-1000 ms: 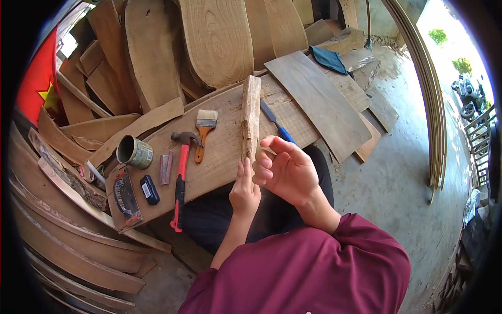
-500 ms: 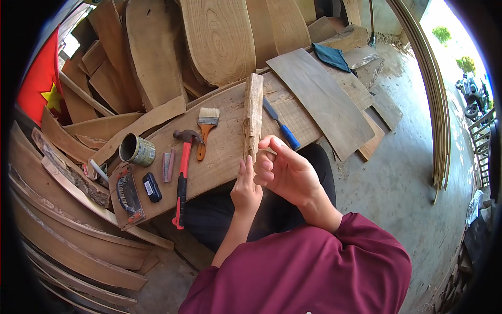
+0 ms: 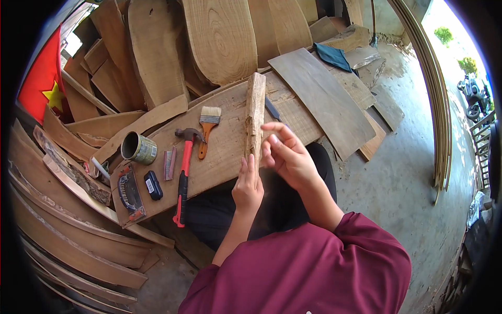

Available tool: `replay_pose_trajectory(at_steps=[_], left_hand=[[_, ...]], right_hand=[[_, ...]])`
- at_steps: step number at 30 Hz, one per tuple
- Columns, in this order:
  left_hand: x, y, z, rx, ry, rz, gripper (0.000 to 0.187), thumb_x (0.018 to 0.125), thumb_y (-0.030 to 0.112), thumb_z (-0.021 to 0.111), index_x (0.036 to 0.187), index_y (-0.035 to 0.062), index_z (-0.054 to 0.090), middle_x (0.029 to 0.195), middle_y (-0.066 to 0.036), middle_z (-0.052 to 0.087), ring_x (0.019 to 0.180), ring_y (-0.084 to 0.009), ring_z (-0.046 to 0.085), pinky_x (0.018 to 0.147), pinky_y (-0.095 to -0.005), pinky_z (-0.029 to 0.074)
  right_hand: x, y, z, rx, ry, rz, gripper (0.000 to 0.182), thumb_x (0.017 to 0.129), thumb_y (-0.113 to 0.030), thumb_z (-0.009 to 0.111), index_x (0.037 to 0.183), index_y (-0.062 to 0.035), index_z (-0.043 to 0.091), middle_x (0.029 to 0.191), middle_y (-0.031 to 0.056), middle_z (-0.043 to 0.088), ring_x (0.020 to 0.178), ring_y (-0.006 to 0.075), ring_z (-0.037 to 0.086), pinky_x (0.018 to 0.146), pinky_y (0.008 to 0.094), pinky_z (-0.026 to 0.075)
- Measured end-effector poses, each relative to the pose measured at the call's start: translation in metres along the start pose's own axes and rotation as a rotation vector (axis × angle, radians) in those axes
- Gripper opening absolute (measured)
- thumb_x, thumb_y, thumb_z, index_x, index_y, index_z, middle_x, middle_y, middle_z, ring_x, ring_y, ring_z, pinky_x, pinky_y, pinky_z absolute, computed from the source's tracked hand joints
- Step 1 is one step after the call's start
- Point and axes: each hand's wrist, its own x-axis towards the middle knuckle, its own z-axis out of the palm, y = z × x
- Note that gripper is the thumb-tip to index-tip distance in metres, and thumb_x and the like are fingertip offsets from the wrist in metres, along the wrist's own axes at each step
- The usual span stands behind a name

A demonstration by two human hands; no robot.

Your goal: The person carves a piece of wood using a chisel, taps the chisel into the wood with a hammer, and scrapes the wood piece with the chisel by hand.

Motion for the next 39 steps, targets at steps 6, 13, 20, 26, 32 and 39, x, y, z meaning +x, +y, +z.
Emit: replay_pose_trajectory(at_steps=[6,13,20,26,32,39], left_hand=[[-0.001,0.004,-0.004,-0.02,0.052,0.006,0.065,0.078,0.004,0.059,0.139,0.0095,0.037,0.125,-0.027,0.051,0.107,-0.037,0.058,0.08,-0.0377,0.053],[-0.003,0.007,-0.004,-0.103,0.129,-0.028,0.058,0.082,0.007,0.059,0.137,0.0092,0.04,0.12,-0.028,0.054,0.094,-0.0385,0.063,0.072,-0.0387,0.054],[0.011,0.006,0.001,-0.218,0.158,-0.138,0.054,0.084,0.011,0.058,0.136,0.0076,0.041,0.117,-0.024,0.058,0.091,-0.038,0.063,0.071,-0.0398,0.054],[0.039,-0.006,0.028,-0.221,0.243,-0.162,0.051,0.087,0.016,0.056,0.135,0.0065,0.042,0.121,-0.024,0.055,0.104,-0.0378,0.059,0.083,-0.0417,0.05],[0.064,-0.006,0.043,-0.298,0.316,-0.204,0.049,0.086,0.017,0.055,0.133,0.0051,0.045,0.122,-0.024,0.055,0.106,-0.0389,0.057,0.086,-0.041,0.049],[0.088,-0.017,0.055,-0.314,0.3,-0.21,0.055,0.086,0.014,0.053,0.138,0.0064,0.038,0.128,-0.023,0.051,0.109,-0.0371,0.056,0.084,-0.041,0.05]], right_hand=[[0.024,0.029,-0.099,-1.78,0.59,-0.356,0.05,0.08,-0.025,0.068,0.122,-0.0052,0.047,0.095,0.015,0.057,0.084,0.0275,0.056,0.078,0.0351,0.046],[0.027,0.036,-0.15,-1.842,0.613,-0.025,0.04,0.077,-0.029,0.069,0.096,0.0022,0.051,0.094,0.0242,0.059,0.089,0.0412,0.058,0.077,0.0461,0.048],[0.016,0.024,-0.123,-1.457,0.618,0.086,0.04,0.083,-0.031,0.063,0.086,0.0074,0.052,0.083,0.0289,0.061,0.079,0.043,0.06,0.072,0.0441,0.048],[0.016,0.03,-0.095,-1.199,0.58,-0.105,0.049,0.086,-0.031,0.064,0.124,-0.0024,0.053,0.096,0.0191,0.066,0.088,0.0235,0.065,0.08,0.0332,0.048],[0.013,0.026,-0.078,-1.109,0.401,0.124,0.04,0.089,-0.024,0.06,0.124,-0.0068,0.051,0.082,0.0125,0.063,0.065,0.0178,0.061,0.062,0.0296,0.049],[0.027,0.031,-0.091,-1.184,0.387,0.066,0.035,0.09,-0.023,0.058,0.122,-0.0093,0.053,0.09,0.0164,0.066,0.075,0.0233,0.064,0.07,0.034,0.05]])
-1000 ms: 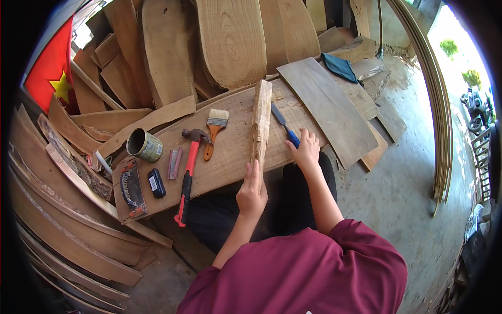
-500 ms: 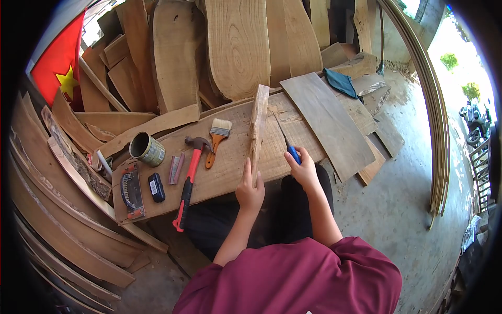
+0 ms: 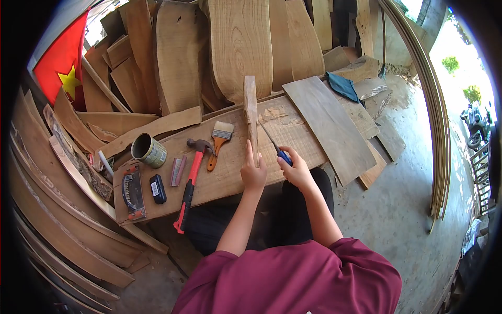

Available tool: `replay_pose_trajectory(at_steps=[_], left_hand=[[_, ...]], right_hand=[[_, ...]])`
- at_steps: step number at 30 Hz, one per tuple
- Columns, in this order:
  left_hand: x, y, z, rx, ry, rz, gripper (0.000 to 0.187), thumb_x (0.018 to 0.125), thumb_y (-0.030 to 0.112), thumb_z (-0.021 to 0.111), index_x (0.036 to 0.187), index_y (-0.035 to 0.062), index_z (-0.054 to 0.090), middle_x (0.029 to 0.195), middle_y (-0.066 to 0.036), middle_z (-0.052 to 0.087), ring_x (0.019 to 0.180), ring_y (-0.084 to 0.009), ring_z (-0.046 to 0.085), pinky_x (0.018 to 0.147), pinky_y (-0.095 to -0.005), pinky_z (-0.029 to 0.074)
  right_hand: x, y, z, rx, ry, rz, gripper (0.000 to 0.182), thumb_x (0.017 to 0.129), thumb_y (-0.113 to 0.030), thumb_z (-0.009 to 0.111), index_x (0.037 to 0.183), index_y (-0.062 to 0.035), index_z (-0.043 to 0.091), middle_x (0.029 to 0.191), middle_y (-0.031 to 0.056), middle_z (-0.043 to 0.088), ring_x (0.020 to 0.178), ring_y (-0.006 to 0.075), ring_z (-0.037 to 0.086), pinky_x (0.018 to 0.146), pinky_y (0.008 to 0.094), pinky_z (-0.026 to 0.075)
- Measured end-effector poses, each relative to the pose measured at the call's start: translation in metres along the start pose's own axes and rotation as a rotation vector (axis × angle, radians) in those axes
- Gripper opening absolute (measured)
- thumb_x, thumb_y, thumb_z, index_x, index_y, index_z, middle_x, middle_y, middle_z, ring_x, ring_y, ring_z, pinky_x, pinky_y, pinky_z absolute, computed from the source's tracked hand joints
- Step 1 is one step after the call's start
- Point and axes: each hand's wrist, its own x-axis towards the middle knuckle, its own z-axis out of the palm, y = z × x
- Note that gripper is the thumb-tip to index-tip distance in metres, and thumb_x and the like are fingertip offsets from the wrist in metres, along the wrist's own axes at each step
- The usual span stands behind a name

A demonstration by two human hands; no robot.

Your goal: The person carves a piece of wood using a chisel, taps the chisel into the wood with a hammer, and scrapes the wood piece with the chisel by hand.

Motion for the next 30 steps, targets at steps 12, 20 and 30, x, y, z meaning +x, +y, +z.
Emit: replay_pose_trajectory(at_steps=[12,20,30], left_hand=[[0.002,-0.005,0.004,0.286,-0.04,0.224,0.061,0.081,0.005,0.056,0.139,0.0116,0.038,0.127,-0.023,0.051,0.115,-0.0347,0.052,0.084,-0.0405,0.051],[0.0,-0.004,0.0,0.114,0.006,0.184,0.056,0.085,0.009,0.053,0.139,0.0142,0.038,0.126,-0.024,0.052,0.111,-0.0361,0.055,0.082,-0.042,0.052],[0.004,-0.004,-0.002,0.121,-0.004,0.193,0.058,0.083,0.007,0.052,0.139,0.0143,0.038,0.127,-0.02,0.052,0.109,-0.0352,0.057,0.078,-0.0407,0.053]], right_hand=[[0.001,-0.022,0.007,-0.126,0.246,-0.205,0.033,0.088,-0.021,0.058,0.118,-0.009,0.061,0.099,0.0219,0.065,0.094,0.0341,0.064,0.081,0.0348,0.049],[-0.015,-0.017,0.003,-0.098,0.23,-0.143,0.032,0.087,-0.02,0.059,0.116,-0.0073,0.062,0.1,0.0211,0.066,0.093,0.0273,0.066,0.08,0.032,0.049],[0.008,-0.012,0.005,-0.079,0.237,-0.229,0.031,0.086,-0.02,0.059,0.114,-0.0085,0.064,0.094,0.0234,0.065,0.088,0.0321,0.066,0.076,0.034,0.05]])
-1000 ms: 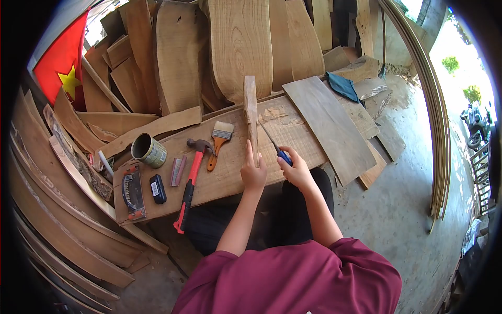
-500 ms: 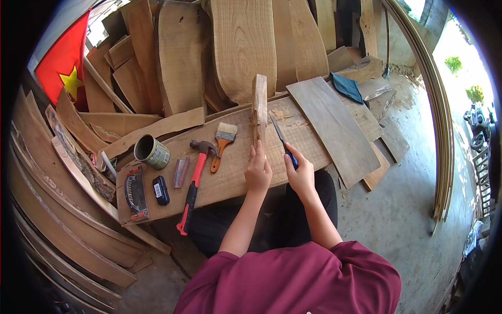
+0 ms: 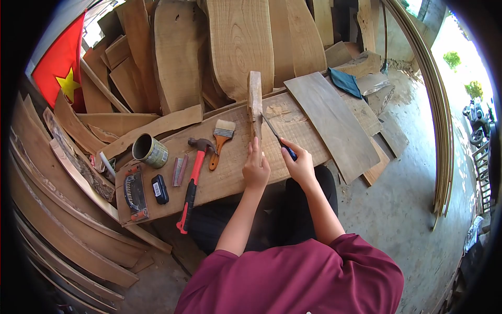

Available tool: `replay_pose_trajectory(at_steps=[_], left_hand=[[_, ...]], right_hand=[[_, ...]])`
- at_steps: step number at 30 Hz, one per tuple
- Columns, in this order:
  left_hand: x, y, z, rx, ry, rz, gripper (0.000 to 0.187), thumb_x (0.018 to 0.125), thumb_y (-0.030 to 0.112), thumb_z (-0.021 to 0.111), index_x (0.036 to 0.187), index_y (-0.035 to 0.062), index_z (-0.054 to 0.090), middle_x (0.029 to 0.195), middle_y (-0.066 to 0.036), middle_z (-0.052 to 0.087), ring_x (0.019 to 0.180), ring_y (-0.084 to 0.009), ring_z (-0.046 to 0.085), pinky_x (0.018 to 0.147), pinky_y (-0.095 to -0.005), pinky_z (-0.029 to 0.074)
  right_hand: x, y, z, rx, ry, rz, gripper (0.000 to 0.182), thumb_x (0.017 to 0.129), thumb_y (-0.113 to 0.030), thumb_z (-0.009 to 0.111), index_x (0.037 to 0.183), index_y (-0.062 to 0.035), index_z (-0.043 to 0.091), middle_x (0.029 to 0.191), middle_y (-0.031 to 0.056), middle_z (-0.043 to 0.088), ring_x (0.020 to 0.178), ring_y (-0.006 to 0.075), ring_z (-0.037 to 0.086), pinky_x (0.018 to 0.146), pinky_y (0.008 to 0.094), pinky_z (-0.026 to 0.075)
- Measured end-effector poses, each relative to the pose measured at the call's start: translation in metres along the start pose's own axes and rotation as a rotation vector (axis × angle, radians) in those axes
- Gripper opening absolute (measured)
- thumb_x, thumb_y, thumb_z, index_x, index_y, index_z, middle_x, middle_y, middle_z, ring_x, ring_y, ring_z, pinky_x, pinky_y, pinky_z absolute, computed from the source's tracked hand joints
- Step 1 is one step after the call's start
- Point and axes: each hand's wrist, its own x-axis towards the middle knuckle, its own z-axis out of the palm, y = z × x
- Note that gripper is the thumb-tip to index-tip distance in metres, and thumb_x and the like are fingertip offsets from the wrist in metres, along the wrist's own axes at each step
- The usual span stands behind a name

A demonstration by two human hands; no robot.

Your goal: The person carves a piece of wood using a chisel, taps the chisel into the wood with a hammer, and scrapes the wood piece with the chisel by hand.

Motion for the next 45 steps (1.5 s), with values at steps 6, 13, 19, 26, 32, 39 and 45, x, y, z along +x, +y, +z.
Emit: replay_pose_trajectory(at_steps=[6,13,19,26,32,39,45], left_hand=[[0.003,-0.001,-0.003,-0.016,-0.003,-0.018,0.058,0.083,0.007,0.052,0.139,0.0115,0.038,0.128,-0.019,0.052,0.106,-0.0343,0.058,0.077,-0.04,0.053],[0.021,-0.003,0.0,-0.014,-0.078,-0.193,0.058,0.083,0.012,0.055,0.138,0.0119,0.038,0.124,-0.017,0.056,0.095,-0.0353,0.063,0.073,-0.041,0.053],[0.02,-0.011,0.005,-0.002,-0.009,-0.098,0.058,0.083,0.013,0.056,0.138,0.0114,0.038,0.118,-0.018,0.059,0.088,-0.0365,0.064,0.069,-0.0415,0.053],[0.019,-0.01,0.003,-0.017,-0.028,-0.128,0.057,0.083,0.014,0.055,0.138,0.0111,0.038,0.114,-0.02,0.061,0.086,-0.037,0.064,0.068,-0.041,0.054],[0.019,-0.006,0.001,-0.029,-0.16,-0.288,0.06,0.082,0.014,0.056,0.139,0.0115,0.037,0.116,-0.02,0.059,0.086,-0.0374,0.064,0.068,-0.0414,0.053],[0.016,-0.004,0.005,-0.05,-0.08,-0.232,0.061,0.082,0.014,0.054,0.14,0.0111,0.035,0.126,-0.022,0.053,0.1,-0.0364,0.061,0.075,-0.0414,0.052],[0.018,-0.002,0.004,-0.045,-0.067,-0.117,0.056,0.086,0.014,0.051,0.14,0.0112,0.035,0.13,-0.021,0.05,0.112,-0.036,0.055,0.083,-0.042,0.05]], right_hand=[[0.013,0.001,0.011,0.009,-0.002,0.005,0.03,0.086,-0.02,0.06,0.113,-0.0089,0.064,0.091,0.0236,0.065,0.084,0.033,0.066,0.074,0.035,0.05],[0.032,-0.009,0.025,-0.029,-0.043,0.07,0.031,0.086,-0.021,0.061,0.115,-0.0105,0.064,0.094,0.0201,0.067,0.084,0.0255,0.068,0.075,0.0317,0.05],[0.037,-0.006,0.026,-0.046,-0.04,0.05,0.031,0.085,-0.019,0.06,0.114,-0.0101,0.064,0.093,0.0208,0.067,0.083,0.0296,0.067,0.074,0.0337,0.05],[0.028,-0.015,0.037,-0.044,0.008,0.037,0.03,0.085,-0.018,0.059,0.113,-0.0096,0.064,0.093,0.0221,0.065,0.084,0.0355,0.065,0.073,0.0368,0.051],[0.035,-0.013,0.049,-0.05,0.061,0.046,0.03,0.085,-0.019,0.059,0.113,-0.0087,0.064,0.094,0.0224,0.065,0.087,0.0354,0.065,0.075,0.0376,0.051],[0.04,0.009,0.052,-0.052,0.049,0.05,0.031,0.086,-0.021,0.059,0.114,-0.0084,0.064,0.095,0.0231,0.065,0.093,0.0354,0.063,0.079,0.0366,0.051],[-0.004,0.014,0.043,0.071,0.088,0.085,0.031,0.088,-0.018,0.059,0.116,-0.0068,0.062,0.103,0.0211,0.066,0.098,0.0259,0.065,0.083,0.0327,0.048]])
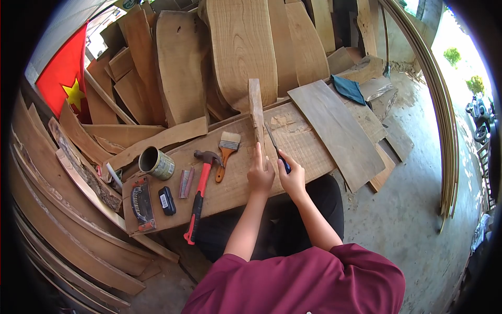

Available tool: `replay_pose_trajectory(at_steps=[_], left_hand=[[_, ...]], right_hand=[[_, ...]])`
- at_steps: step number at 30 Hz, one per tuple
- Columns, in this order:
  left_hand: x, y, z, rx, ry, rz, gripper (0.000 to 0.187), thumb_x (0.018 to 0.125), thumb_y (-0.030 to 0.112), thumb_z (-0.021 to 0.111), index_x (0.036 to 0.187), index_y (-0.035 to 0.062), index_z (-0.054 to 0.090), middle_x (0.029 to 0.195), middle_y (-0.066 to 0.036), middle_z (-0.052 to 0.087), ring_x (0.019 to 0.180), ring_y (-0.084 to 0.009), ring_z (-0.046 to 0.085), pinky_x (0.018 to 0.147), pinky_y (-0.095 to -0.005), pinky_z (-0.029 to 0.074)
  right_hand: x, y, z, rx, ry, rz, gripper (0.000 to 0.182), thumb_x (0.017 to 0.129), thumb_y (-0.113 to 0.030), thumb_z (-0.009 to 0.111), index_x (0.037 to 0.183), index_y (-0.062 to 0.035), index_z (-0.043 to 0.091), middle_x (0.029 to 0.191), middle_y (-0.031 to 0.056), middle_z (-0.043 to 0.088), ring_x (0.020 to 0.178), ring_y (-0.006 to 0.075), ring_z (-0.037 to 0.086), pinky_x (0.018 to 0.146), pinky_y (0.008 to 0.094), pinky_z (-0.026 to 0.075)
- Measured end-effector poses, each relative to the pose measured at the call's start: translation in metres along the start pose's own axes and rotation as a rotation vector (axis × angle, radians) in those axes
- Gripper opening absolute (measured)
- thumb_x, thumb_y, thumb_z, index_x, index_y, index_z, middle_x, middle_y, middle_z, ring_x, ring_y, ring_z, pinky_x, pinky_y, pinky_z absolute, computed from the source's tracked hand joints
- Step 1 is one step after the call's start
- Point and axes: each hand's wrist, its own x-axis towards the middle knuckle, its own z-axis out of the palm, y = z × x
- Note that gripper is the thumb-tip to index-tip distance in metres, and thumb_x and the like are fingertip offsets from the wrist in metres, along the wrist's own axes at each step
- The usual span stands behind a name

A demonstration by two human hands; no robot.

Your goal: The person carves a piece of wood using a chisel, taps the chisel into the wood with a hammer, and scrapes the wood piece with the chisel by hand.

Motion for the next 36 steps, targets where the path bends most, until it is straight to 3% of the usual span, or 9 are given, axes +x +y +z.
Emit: replay_pose_trajectory(at_steps=[1,3,10,12,16,18,24,27,36], left_hand=[[-0.001,-0.002,0.002,0.0,-0.004,-0.004,0.056,0.086,0.014,0.051,0.14,0.0112,0.035,0.13,-0.021,0.05,0.112,-0.036,0.055,0.083,-0.042,0.05],[0.0,-0.004,0.005,0.044,0.084,0.05,0.058,0.083,0.013,0.055,0.139,0.0138,0.038,0.121,-0.018,0.057,0.093,-0.0369,0.063,0.074,-0.0428,0.052],[-0.001,-0.006,0.006,0.047,0.072,0.022,0.057,0.083,0.013,0.055,0.138,0.0133,0.039,0.121,-0.018,0.058,0.093,-0.0367,0.063,0.073,-0.0422,0.053],[0.0,-0.006,0.005,0.028,0.024,0.068,0.056,0.086,0.012,0.051,0.14,0.01,0.035,0.128,-0.022,0.051,0.114,-0.0344,0.054,0.084,-0.0412,0.051],[0.001,-0.007,0.007,0.011,0.005,0.036,0.056,0.086,0.011,0.051,0.139,0.0091,0.035,0.128,-0.022,0.051,0.114,-0.0346,0.054,0.083,-0.0413,0.051],[0.003,-0.011,0.011,0.093,0.091,0.17,0.058,0.083,0.011,0.055,0.139,0.0096,0.037,0.124,-0.019,0.055,0.099,-0.0357,0.061,0.073,-0.0408,0.053],[0.005,-0.005,0.006,0.026,0.044,0.056,0.059,0.082,0.011,0.055,0.139,0.0088,0.037,0.124,-0.018,0.055,0.1,-0.0354,0.061,0.075,-0.0401,0.053],[0.005,-0.007,0.006,0.044,0.06,0.096,0.057,0.085,0.013,0.052,0.14,0.0111,0.036,0.127,-0.022,0.052,0.103,-0.0356,0.06,0.074,-0.0415,0.054],[0.005,-0.01,0.009,0.066,0.036,0.051,0.058,0.085,0.015,0.052,0.14,0.0123,0.035,0.127,-0.022,0.052,0.104,-0.0357,0.059,0.073,-0.0415,0.054]], right_hand=[[-0.002,-0.003,-0.002,0.006,-0.002,0.006,0.031,0.089,-0.017,0.059,0.117,-0.0061,0.062,0.104,0.0206,0.066,0.099,0.0239,0.064,0.084,0.0318,0.048],[-0.003,-0.008,-0.006,0.009,-0.003,0.012,0.031,0.089,-0.017,0.059,0.117,-0.0055,0.062,0.105,0.0201,0.066,0.1,0.022,0.064,0.085,0.0309,0.047],[0.011,-0.019,-0.016,-0.048,-0.046,-0.027,0.03,0.088,-0.016,0.059,0.116,-0.0049,0.062,0.1,0.0211,0.066,0.094,0.0246,0.066,0.081,0.0305,0.049],[0.014,-0.018,-0.018,-0.066,-0.04,-0.046,0.029,0.088,-0.016,0.059,0.115,-0.0047,0.063,0.099,0.0211,0.067,0.092,0.0255,0.067,0.08,0.0306,0.049],[0.018,-0.014,-0.012,-0.073,-0.033,-0.057,0.029,0.086,-0.016,0.06,0.112,-0.005,0.064,0.094,0.022,0.066,0.086,0.029,0.068,0.074,0.0325,0.05],[0.028,-0.015,-0.009,-0.083,-0.029,-0.075,0.029,0.086,-0.016,0.06,0.112,-0.0054,0.064,0.092,0.0225,0.066,0.084,0.0308,0.067,0.073,0.0334,0.051],[0.044,-0.013,-0.002,-0.124,0.014,-0.168,0.029,0.084,-0.016,0.059,0.111,-0.007,0.064,0.082,0.024,0.064,0.075,0.0366,0.065,0.067,0.0393,0.051],[0.037,-0.01,-0.007,-0.101,0.025,-0.226,0.029,0.084,-0.015,0.059,0.111,-0.007,0.064,0.084,0.0234,0.065,0.076,0.0365,0.065,0.068,0.0394,0.052],[0.045,-0.021,-0.003,-0.171,-0.015,-0.16,0.031,0.084,-0.015,0.059,0.113,-0.0075,0.064,0.084,0.0231,0.065,0.076,0.0368,0.065,0.068,0.0404,0.052]])
